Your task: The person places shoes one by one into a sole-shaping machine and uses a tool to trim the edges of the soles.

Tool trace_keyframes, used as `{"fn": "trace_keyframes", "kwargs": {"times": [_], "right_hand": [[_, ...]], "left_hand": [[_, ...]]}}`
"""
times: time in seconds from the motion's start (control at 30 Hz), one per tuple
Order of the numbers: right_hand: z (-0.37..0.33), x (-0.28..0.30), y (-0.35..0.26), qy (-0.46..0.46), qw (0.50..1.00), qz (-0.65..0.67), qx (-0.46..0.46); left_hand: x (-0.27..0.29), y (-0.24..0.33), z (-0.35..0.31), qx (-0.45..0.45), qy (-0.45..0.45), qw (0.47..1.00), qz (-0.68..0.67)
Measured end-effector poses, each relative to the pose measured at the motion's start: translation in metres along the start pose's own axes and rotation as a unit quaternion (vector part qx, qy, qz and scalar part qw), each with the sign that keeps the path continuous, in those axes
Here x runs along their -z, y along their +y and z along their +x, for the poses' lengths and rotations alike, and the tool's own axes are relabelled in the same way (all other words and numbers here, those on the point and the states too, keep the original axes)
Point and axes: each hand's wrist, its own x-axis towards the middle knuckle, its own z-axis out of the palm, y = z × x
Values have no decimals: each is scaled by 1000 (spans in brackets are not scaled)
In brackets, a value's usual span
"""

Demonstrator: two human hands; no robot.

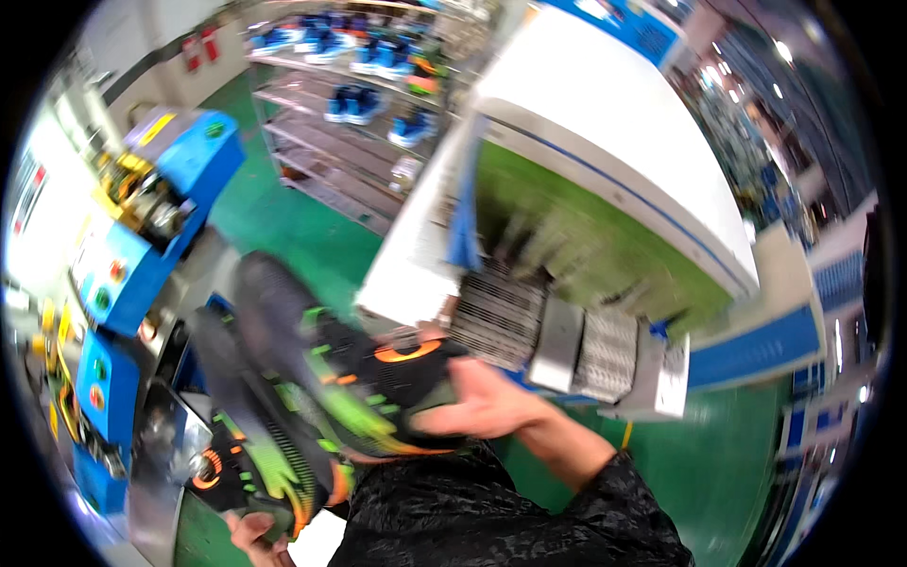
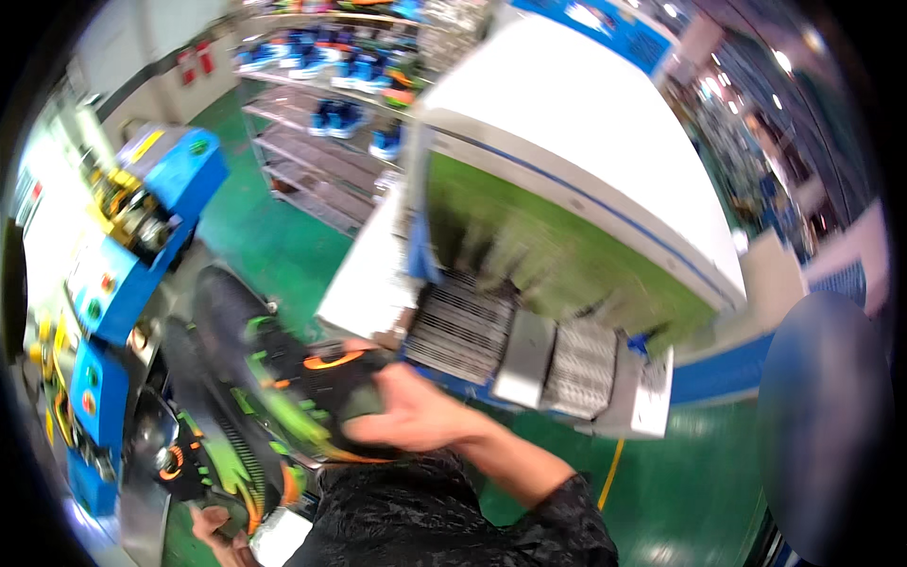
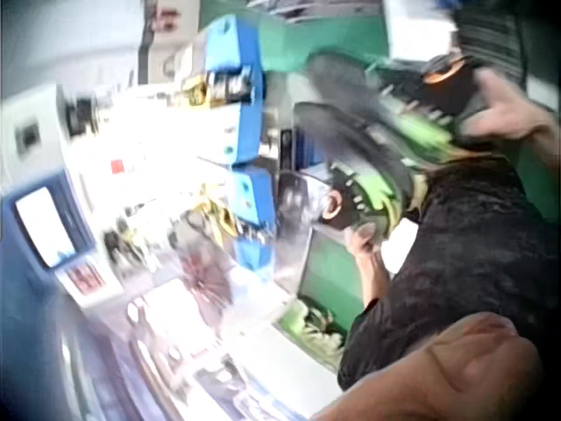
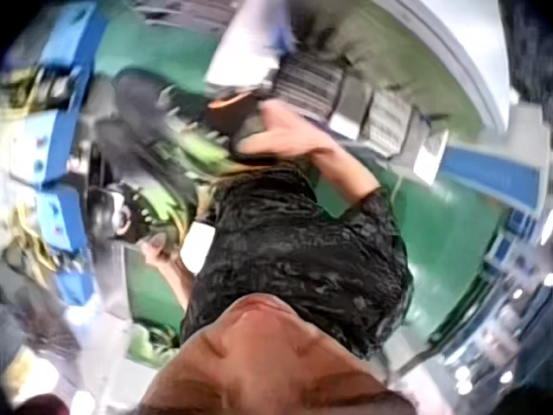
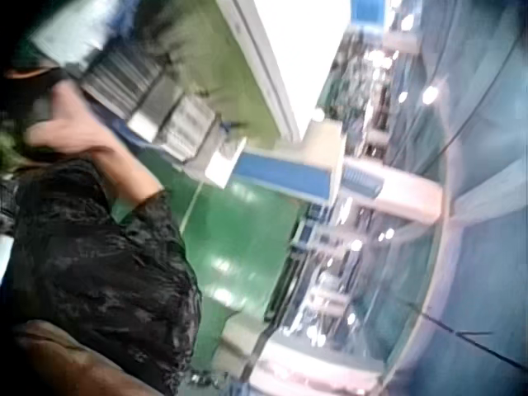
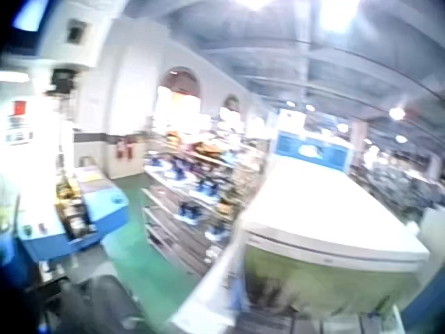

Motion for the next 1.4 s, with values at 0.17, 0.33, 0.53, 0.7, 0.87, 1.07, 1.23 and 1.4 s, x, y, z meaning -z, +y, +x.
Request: {"fn": "trace_keyframes", "kwargs": {"times": [0.17,0.33,0.53,0.7,0.87,1.07,1.23,1.4], "right_hand": [[-199,67,-16,365,929,-46,-27],[-238,96,50,734,661,-145,-48],[-214,181,29,673,666,-299,-122],[-135,107,40,699,594,-287,278],[-1,-47,64,265,892,-182,318],[103,-225,92,-226,896,-302,233],[128,-363,130,-383,904,-185,52],[138,-576,229,-625,685,-365,82]], "left_hand": [[-71,-82,26,209,-130,969,19],[-259,-101,28,272,-273,920,77],[-376,-181,84,-76,-475,766,426],[-284,-169,60,-130,-396,879,230],[-122,-99,56,97,-311,886,329],[126,-31,-12,-99,141,887,427],[321,-61,-150,-135,565,770,263],[411,-126,-304,-150,833,477,235]]}}
